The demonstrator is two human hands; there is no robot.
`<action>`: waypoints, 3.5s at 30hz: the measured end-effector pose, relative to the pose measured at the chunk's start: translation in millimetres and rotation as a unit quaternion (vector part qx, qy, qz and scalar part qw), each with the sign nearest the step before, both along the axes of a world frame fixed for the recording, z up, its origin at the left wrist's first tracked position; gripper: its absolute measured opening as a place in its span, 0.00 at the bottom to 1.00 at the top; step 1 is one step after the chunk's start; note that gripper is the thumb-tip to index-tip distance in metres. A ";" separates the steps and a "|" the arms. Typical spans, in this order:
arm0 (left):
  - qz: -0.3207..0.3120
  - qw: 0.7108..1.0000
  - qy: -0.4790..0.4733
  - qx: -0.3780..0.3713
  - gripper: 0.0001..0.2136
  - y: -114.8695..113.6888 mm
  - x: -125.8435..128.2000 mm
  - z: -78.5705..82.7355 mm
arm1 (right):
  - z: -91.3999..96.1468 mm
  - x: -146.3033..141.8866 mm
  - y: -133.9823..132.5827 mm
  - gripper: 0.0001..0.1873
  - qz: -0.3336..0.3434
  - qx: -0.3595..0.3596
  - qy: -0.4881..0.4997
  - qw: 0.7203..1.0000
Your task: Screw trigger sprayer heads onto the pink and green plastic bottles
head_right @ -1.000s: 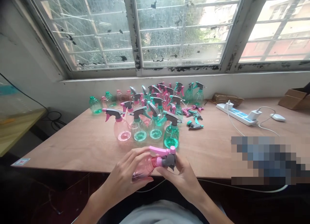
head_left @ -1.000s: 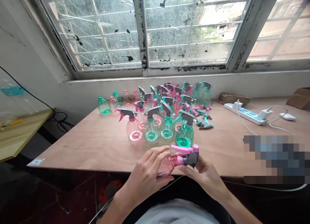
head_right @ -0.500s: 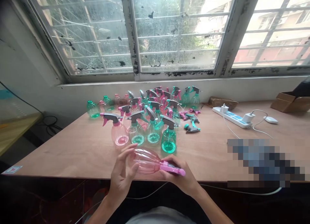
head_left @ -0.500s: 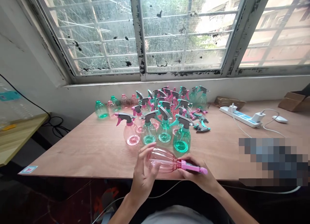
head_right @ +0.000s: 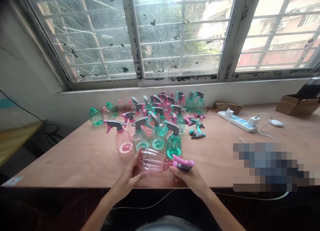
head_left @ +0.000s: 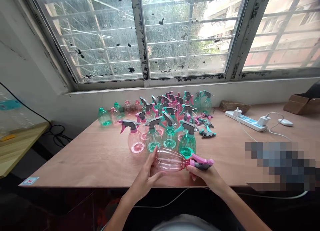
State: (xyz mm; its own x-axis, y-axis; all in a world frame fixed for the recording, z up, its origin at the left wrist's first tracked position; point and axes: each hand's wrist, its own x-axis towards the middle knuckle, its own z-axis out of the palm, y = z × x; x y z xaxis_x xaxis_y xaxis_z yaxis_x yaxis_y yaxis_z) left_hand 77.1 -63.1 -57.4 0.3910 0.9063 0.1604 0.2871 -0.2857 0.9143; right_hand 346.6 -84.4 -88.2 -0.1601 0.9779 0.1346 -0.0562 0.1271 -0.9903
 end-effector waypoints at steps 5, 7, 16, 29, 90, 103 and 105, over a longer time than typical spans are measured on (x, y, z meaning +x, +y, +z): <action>-0.012 0.991 -0.116 -0.063 0.48 -1.1 3.3 -1.5 | -2.1 0.0 -0.4 0.12 0.004 0.000 0.000 1.000; -0.012 0.982 -0.167 -0.086 0.47 1.1 5.0 0.2 | -5.0 0.1 -0.1 0.15 0.006 -0.004 -0.001 1.000; -0.076 0.982 -0.151 -0.082 0.45 1.4 3.2 -5.9 | -11.2 -2.4 4.1 0.19 -0.045 -0.016 0.098 0.994; -0.079 0.987 -0.114 -0.074 0.44 -3.5 4.3 4.0 | -8.7 -2.0 -0.8 0.19 -0.007 0.008 0.060 0.998; -0.106 0.982 -0.132 -0.080 0.45 -3.7 -0.9 -2.7 | -13.3 0.0 0.5 0.16 -0.002 0.006 0.098 0.995; -0.104 0.984 -0.126 -0.075 0.45 -2.5 -0.6 -4.8 | -11.2 -0.4 0.6 0.16 -0.005 0.017 0.102 0.995; -0.100 0.983 -0.130 -0.086 0.48 -2.2 -1.0 -4.5 | -12.5 -0.3 0.9 0.16 -0.005 0.015 0.094 0.995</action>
